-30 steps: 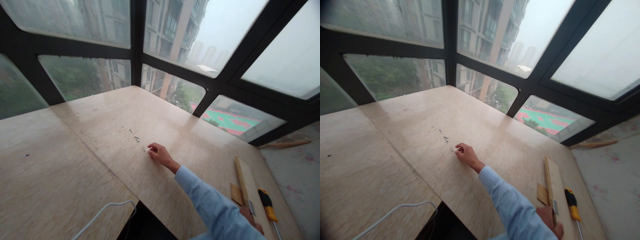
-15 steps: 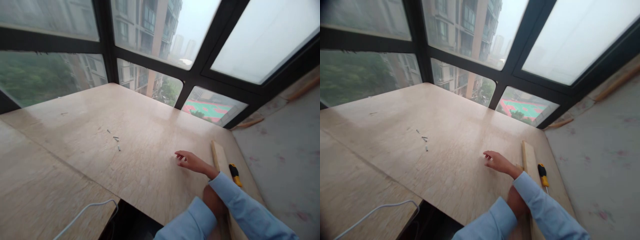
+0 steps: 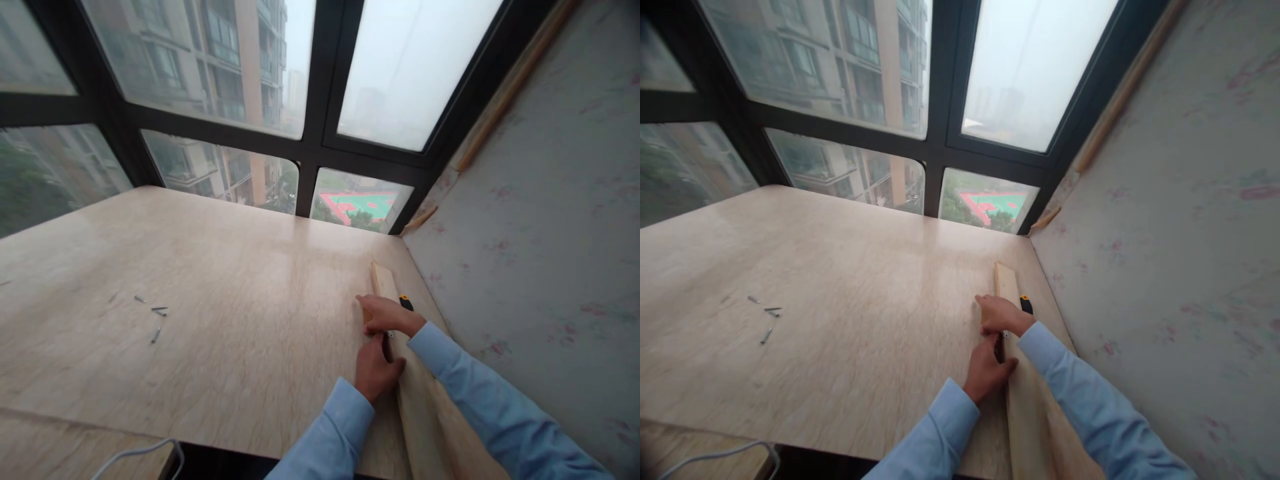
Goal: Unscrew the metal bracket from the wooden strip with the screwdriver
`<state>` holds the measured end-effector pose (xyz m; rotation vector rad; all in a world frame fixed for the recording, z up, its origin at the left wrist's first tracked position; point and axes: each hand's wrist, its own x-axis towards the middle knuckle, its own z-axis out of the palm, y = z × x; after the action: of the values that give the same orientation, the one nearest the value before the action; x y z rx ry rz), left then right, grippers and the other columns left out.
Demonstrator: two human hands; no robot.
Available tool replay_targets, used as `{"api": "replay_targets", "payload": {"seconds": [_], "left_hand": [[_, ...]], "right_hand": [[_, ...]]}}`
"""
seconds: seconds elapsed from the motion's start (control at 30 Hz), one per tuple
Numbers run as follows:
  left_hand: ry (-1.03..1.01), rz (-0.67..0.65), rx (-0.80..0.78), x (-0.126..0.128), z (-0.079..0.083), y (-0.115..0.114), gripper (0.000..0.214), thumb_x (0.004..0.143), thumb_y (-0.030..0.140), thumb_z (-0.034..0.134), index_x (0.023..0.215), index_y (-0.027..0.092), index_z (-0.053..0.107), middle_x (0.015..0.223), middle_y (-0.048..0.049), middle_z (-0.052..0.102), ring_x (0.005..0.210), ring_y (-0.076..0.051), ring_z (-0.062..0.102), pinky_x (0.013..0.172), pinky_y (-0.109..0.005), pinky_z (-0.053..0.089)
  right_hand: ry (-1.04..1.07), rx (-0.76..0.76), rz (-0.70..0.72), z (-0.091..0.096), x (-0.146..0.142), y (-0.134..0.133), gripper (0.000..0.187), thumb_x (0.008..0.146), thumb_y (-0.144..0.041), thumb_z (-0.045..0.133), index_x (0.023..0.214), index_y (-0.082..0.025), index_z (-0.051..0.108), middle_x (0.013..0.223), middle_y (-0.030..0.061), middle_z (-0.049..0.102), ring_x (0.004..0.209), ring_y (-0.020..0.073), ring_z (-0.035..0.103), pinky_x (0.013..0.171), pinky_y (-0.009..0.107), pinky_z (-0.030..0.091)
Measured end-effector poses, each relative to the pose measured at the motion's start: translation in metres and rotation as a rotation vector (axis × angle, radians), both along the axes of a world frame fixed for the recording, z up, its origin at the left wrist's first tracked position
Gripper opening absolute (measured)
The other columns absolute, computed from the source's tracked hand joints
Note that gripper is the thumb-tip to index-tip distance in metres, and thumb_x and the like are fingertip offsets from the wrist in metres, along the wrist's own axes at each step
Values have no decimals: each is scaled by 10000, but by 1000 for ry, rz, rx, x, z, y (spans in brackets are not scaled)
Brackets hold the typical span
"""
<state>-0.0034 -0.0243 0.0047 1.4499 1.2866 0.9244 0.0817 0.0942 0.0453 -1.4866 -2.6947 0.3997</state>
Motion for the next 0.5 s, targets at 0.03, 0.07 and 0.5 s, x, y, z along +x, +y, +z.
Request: {"api": "replay_targets", "payload": {"seconds": [0.03,0.07,0.5], "left_hand": [[-2,-3,1,0,-1,0,484,693,303,693,1132,131,583,993,-129,684,868,-296,625,760,-378,467],[-7,-5,-2,0,-2,1,489,692,304,696,1134,130,581,1006,-129,684,876,-294,625,765,-376,468],[44,29,35,7,-10,-1,316,723,313,683,992,155,635,831,-74,689,740,-246,626,694,-336,473]], "right_hand": [[-36,-26,26,1,-1,-1,817,423,-167,854,1207,-148,625,1140,162,675,1035,314,638,838,336,491],[-80,-50,55,2,-1,-2,844,444,-164,844,1250,-140,596,1158,171,661,1046,319,632,838,341,491],[204,20,231,32,-56,-8,787,664,-281,792,1368,-146,467,1210,154,617,1118,282,584,959,415,457]]}}
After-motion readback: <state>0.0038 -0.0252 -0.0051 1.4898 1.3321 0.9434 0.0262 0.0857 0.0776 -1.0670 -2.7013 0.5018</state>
